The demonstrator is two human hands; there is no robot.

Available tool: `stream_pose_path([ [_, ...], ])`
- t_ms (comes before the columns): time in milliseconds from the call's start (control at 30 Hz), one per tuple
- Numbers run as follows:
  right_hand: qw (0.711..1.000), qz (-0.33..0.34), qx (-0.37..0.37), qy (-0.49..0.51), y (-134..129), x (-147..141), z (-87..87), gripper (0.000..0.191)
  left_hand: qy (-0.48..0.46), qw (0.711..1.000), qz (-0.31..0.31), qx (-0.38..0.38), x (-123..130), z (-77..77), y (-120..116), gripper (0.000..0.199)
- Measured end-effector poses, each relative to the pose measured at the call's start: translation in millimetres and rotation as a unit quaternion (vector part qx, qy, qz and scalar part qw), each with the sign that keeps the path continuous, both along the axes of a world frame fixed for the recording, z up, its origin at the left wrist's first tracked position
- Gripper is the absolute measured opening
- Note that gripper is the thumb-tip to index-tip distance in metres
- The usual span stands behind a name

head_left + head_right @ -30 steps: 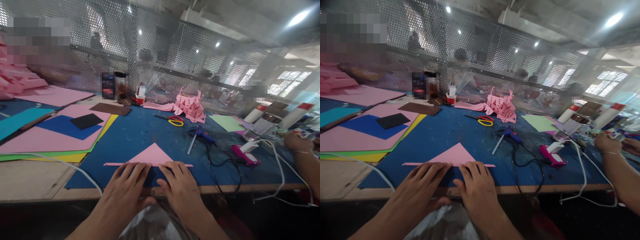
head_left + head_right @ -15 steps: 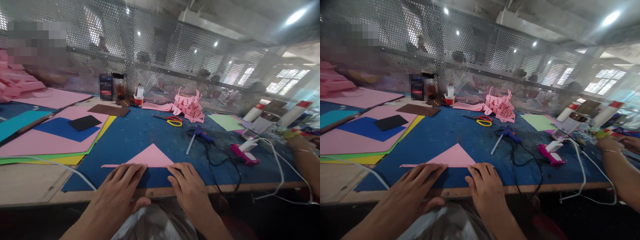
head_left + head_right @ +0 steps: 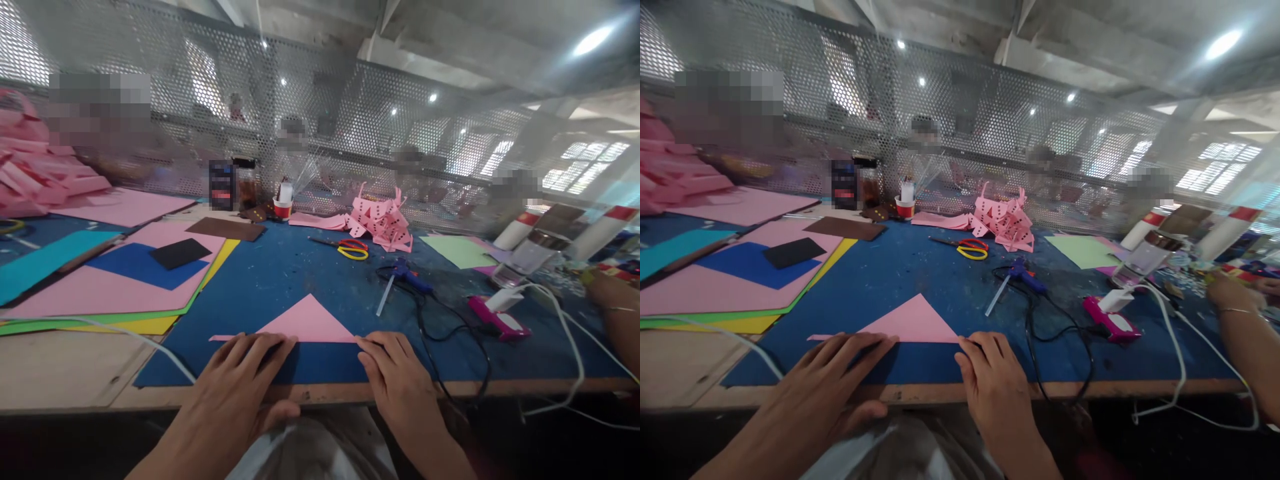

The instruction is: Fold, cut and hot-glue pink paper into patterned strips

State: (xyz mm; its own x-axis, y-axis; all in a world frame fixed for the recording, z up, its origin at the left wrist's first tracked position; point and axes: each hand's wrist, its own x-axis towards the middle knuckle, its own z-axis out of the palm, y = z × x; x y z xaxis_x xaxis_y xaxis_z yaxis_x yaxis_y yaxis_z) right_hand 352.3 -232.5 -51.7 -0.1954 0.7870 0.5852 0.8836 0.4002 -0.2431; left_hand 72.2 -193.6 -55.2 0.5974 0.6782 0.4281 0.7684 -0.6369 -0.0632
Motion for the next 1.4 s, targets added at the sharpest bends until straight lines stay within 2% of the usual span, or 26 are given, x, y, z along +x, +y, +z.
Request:
stream_pose_path([
  [200, 1.000, 0.001, 0.002, 0.001, 1, 1, -2.9, 0.025, -0.005, 1.000, 0.014, 0.000, -2, -4.4, -3, 0.076],
  [633, 1.000, -0.005, 0.019, 0.001, 1, 1, -6.2, 0.025, -0.007, 1.000, 0.014, 0.011, -15, -0.4, 0, 0.066],
  [933, 0.999, 0.002, 0.037, -0.006, 3, 1, -5.1, 0.025, -0.012, 0.998, 0.057, 0.035, -42, 0.7, -3, 0.059],
  [1100, 0.999, -0.002, 0.032, -0.007, 2, 1, -2.2, 0.025, 0.001, 0.998, 0.041, 0.047, -43, 0.2, -4, 0.064],
  [1400, 1.000, -0.004, 0.021, -0.007, -1, 0, -0.8, 0.024, 0.006, 0.998, 0.055, 0.024, -42, -1.1, -10, 0.063],
])
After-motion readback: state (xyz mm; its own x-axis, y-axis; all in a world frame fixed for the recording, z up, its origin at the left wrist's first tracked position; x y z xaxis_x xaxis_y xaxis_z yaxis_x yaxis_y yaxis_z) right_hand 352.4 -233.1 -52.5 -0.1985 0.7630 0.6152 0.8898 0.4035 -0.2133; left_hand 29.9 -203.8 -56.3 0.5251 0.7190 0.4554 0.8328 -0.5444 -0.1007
